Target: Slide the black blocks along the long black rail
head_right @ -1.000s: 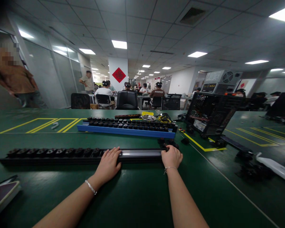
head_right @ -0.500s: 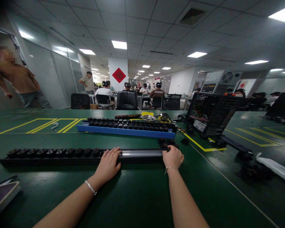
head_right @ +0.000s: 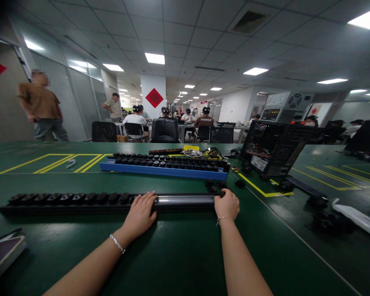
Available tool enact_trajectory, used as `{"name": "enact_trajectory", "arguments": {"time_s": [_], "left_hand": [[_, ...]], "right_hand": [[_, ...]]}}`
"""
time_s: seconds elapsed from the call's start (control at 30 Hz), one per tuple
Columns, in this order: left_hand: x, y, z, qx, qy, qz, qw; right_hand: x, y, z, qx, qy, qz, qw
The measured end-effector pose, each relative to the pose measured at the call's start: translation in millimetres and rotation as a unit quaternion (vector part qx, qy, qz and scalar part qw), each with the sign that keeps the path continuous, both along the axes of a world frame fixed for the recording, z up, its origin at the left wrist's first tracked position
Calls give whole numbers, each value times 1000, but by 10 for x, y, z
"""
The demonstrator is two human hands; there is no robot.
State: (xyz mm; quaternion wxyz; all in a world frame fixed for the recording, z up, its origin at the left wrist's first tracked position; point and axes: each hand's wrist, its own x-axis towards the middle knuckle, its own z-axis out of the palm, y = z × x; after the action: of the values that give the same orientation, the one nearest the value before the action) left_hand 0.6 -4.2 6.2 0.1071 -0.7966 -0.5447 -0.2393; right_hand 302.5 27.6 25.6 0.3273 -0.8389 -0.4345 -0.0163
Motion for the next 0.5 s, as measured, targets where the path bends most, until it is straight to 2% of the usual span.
{"name": "enact_trajectory", "arguments": {"time_s": [0.5], "left_hand": [[-4,7,5,-1,-2,0,1000]], "right_hand": [[89,-21,-9,18,22,-37,999]]}}
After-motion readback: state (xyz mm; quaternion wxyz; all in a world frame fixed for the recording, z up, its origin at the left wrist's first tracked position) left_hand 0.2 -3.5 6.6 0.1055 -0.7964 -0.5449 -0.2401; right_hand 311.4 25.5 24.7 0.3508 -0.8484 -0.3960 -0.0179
